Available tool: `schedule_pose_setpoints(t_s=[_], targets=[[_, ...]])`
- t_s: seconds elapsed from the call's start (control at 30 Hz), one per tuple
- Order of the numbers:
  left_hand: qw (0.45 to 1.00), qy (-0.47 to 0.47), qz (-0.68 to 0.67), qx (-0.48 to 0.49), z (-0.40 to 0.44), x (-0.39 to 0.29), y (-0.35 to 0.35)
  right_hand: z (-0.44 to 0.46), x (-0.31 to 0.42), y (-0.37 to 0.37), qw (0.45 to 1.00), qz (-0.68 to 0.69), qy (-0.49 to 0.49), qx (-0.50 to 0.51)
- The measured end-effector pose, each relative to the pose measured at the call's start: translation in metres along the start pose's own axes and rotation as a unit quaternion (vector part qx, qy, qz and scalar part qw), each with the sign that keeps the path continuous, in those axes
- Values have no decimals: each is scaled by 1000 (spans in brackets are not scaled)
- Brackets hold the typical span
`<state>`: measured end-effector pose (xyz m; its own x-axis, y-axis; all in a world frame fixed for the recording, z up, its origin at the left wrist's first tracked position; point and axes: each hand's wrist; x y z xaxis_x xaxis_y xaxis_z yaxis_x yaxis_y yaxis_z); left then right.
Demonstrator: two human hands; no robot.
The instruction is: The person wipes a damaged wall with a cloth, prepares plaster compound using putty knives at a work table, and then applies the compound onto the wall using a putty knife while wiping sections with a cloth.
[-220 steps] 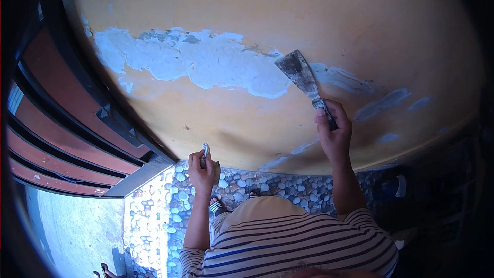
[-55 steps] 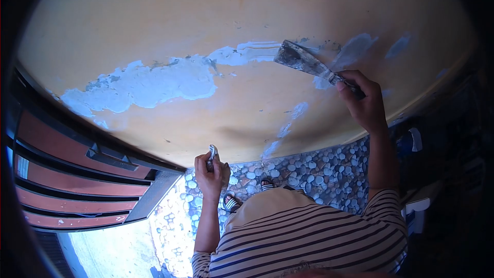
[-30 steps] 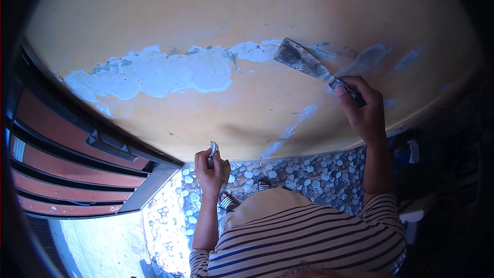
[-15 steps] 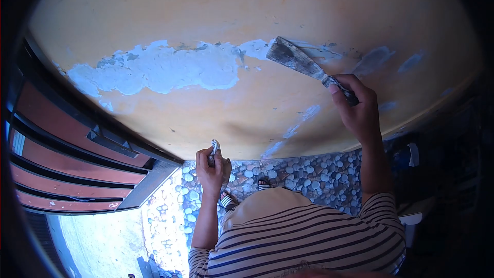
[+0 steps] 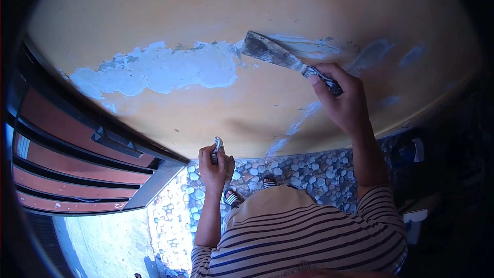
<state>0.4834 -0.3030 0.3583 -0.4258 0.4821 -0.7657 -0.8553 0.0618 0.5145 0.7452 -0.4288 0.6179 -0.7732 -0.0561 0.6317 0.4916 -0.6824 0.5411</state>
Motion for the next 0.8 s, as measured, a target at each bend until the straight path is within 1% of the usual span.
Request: schedule_pose_setpoints(t_s=[0.13,0.2,0.3,0.4,0.5,0.53,0.6,0.73,0.8], targets=[[1000,-21,-6,-10,1,-3,-1,-3,-6,3,1000,3,2,-8],[1000,-19,-7,-14,1,-1,-1,-10,-17,13,1000,-15,14,-19],[1000,-1,0,-8,-2,0,2,-6,-19,11,1000,-12,25,-9],[1000,-14,4,-6,2,-7,0,2,-8,-6,1000,13,5,0],[1000,-26,7,-9,4,-10,1,0,-5,-2,1000,15,-14,11],[1000,-25,3,-13,3,-9,1,-3,-9,2,1000,15,-13,13],[1000,-19,-3,-22,2,-6,1,-9,-18,9,1000,-14,24,-4],[1000,-8,-4,-14,1,-8,1,-2,-12,-3,1000,-6,9,4],[1000,-9,0,-9,4,-13,-1,5,-10,-13,1000,10,25,8]])
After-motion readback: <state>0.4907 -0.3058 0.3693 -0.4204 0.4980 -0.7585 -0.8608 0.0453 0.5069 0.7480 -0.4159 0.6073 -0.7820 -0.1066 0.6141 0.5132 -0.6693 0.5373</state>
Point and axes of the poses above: each hand's wrist, its own z-axis towards the middle knuckle, its own y-axis out of the back of the hand, x = y × z, and after that the axes turned 8 degrees about z, right-handed
